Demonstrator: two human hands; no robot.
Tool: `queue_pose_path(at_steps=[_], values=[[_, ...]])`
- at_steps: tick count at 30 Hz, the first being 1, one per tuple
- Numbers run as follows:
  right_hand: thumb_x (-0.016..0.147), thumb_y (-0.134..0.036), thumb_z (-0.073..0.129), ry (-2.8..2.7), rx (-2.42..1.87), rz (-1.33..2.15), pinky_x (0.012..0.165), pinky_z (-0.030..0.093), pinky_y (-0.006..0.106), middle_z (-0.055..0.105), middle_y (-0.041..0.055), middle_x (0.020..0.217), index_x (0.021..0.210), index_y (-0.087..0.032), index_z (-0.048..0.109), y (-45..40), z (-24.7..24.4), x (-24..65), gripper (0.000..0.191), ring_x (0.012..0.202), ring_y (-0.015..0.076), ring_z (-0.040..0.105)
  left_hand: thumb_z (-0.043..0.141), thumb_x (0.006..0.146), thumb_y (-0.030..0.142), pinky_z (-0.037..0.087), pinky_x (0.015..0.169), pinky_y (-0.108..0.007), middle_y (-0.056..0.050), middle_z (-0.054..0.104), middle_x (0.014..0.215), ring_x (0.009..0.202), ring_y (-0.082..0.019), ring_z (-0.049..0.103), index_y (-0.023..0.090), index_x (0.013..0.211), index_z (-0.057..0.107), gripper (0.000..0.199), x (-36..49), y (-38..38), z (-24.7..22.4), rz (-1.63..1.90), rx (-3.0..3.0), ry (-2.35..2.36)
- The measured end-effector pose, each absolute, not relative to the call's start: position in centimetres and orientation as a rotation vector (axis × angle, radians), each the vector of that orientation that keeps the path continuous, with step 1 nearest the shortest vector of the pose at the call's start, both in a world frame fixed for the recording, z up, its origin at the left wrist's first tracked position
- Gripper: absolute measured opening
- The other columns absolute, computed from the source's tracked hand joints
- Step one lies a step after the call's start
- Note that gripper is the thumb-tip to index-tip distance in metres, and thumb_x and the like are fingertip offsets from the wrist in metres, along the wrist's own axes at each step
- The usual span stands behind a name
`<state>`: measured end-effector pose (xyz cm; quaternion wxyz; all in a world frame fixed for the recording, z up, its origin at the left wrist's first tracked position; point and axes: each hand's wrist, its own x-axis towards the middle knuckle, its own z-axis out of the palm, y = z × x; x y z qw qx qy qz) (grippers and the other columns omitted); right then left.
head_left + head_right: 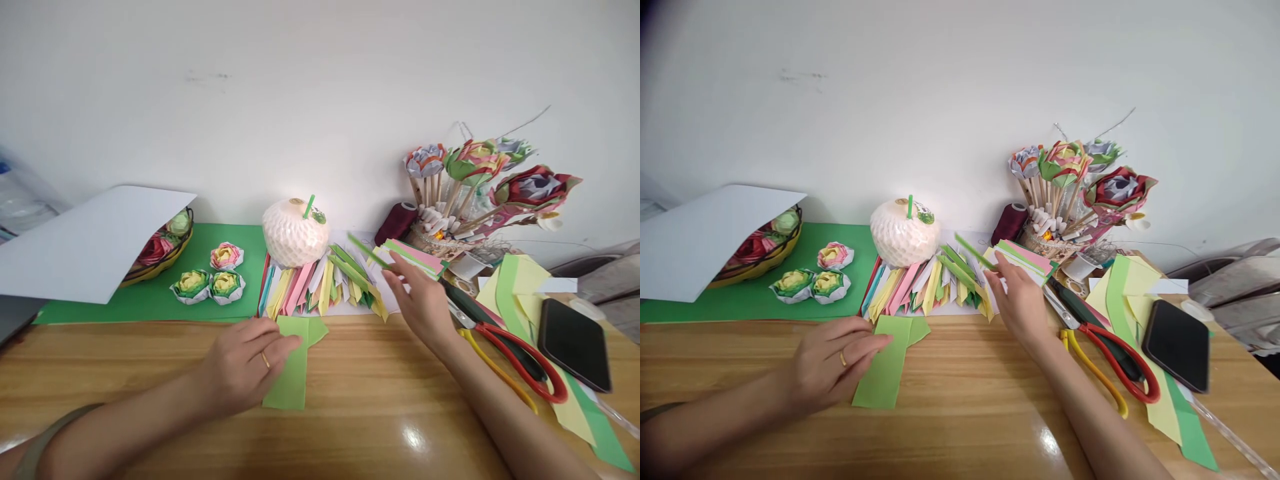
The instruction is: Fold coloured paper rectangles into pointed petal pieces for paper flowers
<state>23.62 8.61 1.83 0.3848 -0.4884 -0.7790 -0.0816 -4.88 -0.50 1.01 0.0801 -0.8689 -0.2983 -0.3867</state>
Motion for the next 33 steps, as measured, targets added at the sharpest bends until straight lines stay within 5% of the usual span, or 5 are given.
queue_pose_path(at_steps=[7, 12, 21, 28, 33], values=[[0.093, -0.019, 0.044, -2.158, -1.038, -0.187, 0.075, 0.051, 0.034, 0.069, 0.0104, 0.096, 0.11, -0.017, 0.058, 7.0, 2.1, 22.5, 0.022, 0.089, 0.0205, 0.063, 0.042, 0.091, 0.024, 0.037, 0.046, -0.027, 0.001, 0.057, 0.052, 0.046, -0.014, 0.051, 0.013, 0.085, 0.059, 0.021, -4.8, -1.7, 1.0, -0.885, -2.6, -0.701], [0.09, -0.011, 0.046, -2.422, -0.801, -0.036, 0.071, 0.051, 0.03, 0.069, 0.0068, 0.093, 0.11, -0.018, 0.057, 5.8, 1.6, 21.7, 0.023, 0.086, 0.0176, 0.062, 0.037, 0.093, 0.048, 0.047, 0.073, -0.036, -0.015, 0.07, 0.093, 0.077, -0.024, 0.065, 0.007, 0.093, 0.064, 0.049, -3.4, -3.8, 0.0, -0.638, -2.508, -0.967], [0.09, -0.026, 0.051, -2.635, -0.463, 0.289, 0.081, 0.052, 0.036, 0.068, 0.0112, 0.103, 0.112, -0.013, 0.057, 3.2, 2.6, 19.4, 0.026, 0.097, 0.0215, 0.061, 0.039, 0.089, 0.011, 0.047, 0.081, -0.03, -0.007, 0.072, 0.095, 0.088, -0.02, 0.066, 0.011, 0.089, 0.066, 0.028, -2.3, -5.1, -0.6, -0.802, -2.584, -0.804], [0.091, -0.026, 0.052, -2.731, -0.327, 0.132, 0.076, 0.054, 0.033, 0.071, 0.0094, 0.097, 0.105, -0.008, 0.061, 1.5, 1.7, 18.1, 0.024, 0.095, 0.021, 0.063, 0.037, 0.095, 0.038, 0.05, 0.08, -0.027, -0.007, 0.072, 0.09, 0.09, -0.02, 0.065, 0.01, 0.091, 0.066, 0.04, -2.2, -4.3, -0.3, -0.898, -2.672, -0.934], [0.093, -0.009, 0.039, -2.664, -0.273, -0.096, 0.066, 0.054, 0.032, 0.072, 0.0114, 0.094, 0.096, -0.006, 0.063, 1.3, 1.3, 18.6, 0.025, 0.087, 0.0213, 0.066, 0.043, 0.093, 0.031, 0.052, 0.074, -0.028, -0.007, 0.072, 0.088, 0.082, -0.019, 0.066, 0.011, 0.089, 0.065, 0.03, -2.4, -4.5, -1.1, -0.87, -2.567, -1.007]])
